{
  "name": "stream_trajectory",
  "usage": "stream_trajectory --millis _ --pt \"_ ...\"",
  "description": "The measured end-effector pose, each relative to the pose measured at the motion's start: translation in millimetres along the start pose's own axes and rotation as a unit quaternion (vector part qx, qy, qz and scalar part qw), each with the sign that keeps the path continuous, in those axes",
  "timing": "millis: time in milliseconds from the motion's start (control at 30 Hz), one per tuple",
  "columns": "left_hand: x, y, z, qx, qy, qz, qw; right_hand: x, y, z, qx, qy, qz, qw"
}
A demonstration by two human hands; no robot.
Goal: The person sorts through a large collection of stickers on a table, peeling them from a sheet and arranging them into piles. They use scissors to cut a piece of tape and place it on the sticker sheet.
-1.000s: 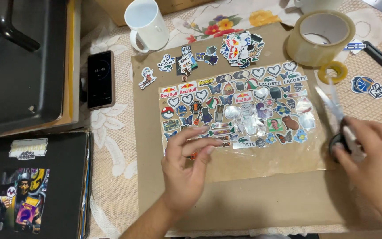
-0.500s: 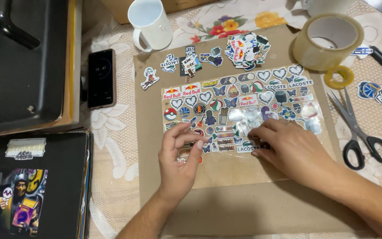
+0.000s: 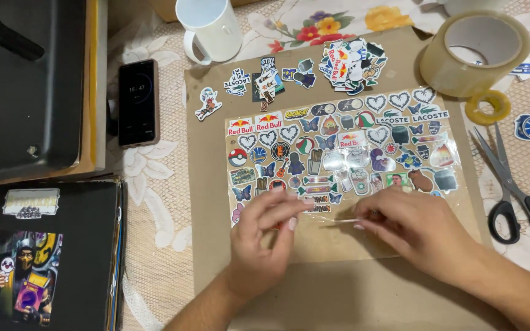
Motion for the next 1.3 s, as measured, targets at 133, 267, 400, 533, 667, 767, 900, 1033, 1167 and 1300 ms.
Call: stream_trajectory --millis 133,267,400,533,667,767,900,1033,1167,1300 --pt "-14 -39 -20 0.034 0.093 -0.196 0.976 -26 88 37 -0.15 -0.144 0.354 0.912" --pt "-24 -40 -30 0.109 0.126 -0.203 0.965 -37 102 33 -0.179 -0.159 0.419 0.876" --pt "-29 -43 -26 0.129 0.115 -0.245 0.954 -33 106 33 -0.191 -0.155 0.41 0.878" --pt "-31 -39 -28 0.132 0.134 -0.25 0.95 -37 102 30 -0.186 -0.145 0.413 0.88" --pt "-32 -36 -31 0.093 0.146 -0.245 0.954 -35 103 33 -0.18 -0.147 0.413 0.881" --pt "-34 -31 -34 0.091 0.159 -0.23 0.956 -36 104 35 -0.171 -0.152 0.421 0.878" --pt "-34 -33 -32 0.103 0.144 -0.233 0.956 -36 106 35 -0.175 -0.159 0.431 0.871" --pt "-34 -35 -29 0.112 0.126 -0.243 0.955 -37 106 35 -0.177 -0.164 0.44 0.865" --pt "-35 -35 -34 0.14 0.144 -0.25 0.947 -40 106 35 -0.179 -0.159 0.44 0.866" --pt "-28 -29 -36 0.049 0.147 -0.177 0.972 -42 99 35 -0.18 -0.155 0.413 0.879"
Point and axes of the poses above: each hand's wrist, its own x-axis towards the middle knuckle, its own z-axis out of the back of the hand, y = z × x, the point moved 10 cm from there along x, towards the middle knuckle, and after that the axes turned 7 degrees about -y, right-handed, at the moved point
